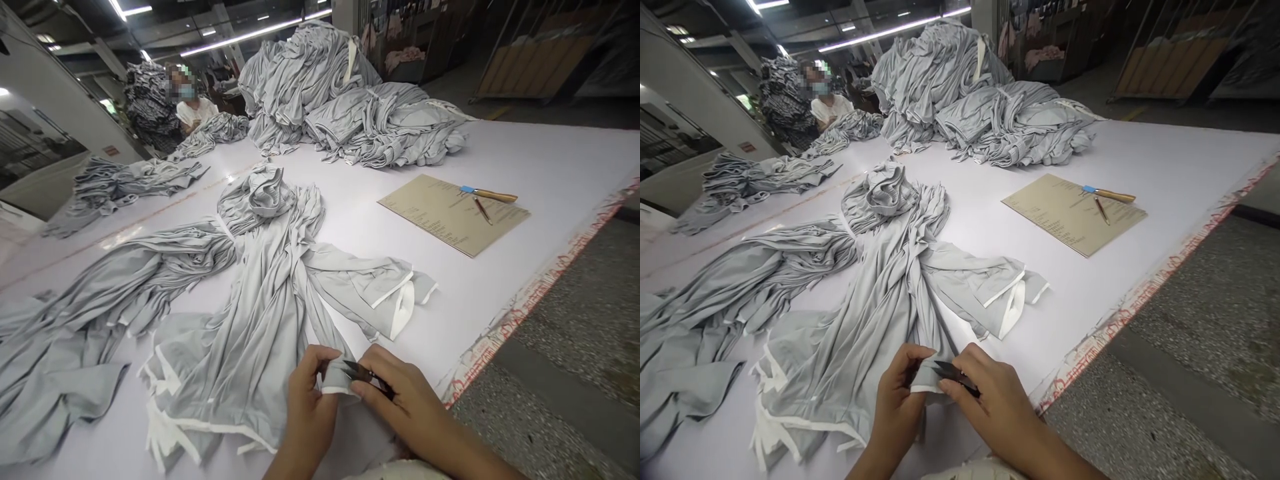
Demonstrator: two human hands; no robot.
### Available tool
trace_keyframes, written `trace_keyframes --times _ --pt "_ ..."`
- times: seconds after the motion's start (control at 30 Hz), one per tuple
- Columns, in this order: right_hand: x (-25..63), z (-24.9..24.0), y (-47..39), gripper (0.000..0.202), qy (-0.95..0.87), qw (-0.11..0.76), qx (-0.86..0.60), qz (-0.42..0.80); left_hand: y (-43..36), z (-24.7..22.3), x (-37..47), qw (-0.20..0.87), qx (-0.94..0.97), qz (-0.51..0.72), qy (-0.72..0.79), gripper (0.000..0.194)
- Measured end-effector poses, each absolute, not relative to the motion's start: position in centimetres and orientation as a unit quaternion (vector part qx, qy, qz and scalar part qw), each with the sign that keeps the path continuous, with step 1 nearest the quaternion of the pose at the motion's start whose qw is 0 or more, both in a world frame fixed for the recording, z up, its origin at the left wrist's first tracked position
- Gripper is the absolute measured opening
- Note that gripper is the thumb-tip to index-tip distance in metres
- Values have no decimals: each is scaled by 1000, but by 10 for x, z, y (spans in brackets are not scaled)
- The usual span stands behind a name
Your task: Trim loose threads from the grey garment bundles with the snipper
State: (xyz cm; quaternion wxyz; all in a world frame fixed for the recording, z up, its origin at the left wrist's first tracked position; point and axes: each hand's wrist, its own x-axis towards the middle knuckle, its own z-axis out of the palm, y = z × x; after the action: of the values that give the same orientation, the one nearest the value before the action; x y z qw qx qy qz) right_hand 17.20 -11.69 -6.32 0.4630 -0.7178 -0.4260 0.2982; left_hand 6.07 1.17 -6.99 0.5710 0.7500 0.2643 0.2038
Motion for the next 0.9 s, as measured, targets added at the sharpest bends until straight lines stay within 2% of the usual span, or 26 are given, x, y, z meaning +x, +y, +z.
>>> trace_keyframes --times 0.17,0.3,0.67,0.8,0.9 --pt "171 -64 -116 26 -442 435 -735 272 11 -71 59 563 755 208 265 18" --pt "172 -62 -118 24 -439 445 -724 292 11 -67 59 539 770 212 267 17" --pt "173 -59 -113 22 -458 432 -721 288 17 -53 62 427 867 201 157 14" --pt "175 -62 -115 23 -459 437 -717 291 17 -53 62 439 861 190 175 13" --pt "174 -69 -116 20 -453 473 -706 269 15 -54 62 476 837 172 208 19"
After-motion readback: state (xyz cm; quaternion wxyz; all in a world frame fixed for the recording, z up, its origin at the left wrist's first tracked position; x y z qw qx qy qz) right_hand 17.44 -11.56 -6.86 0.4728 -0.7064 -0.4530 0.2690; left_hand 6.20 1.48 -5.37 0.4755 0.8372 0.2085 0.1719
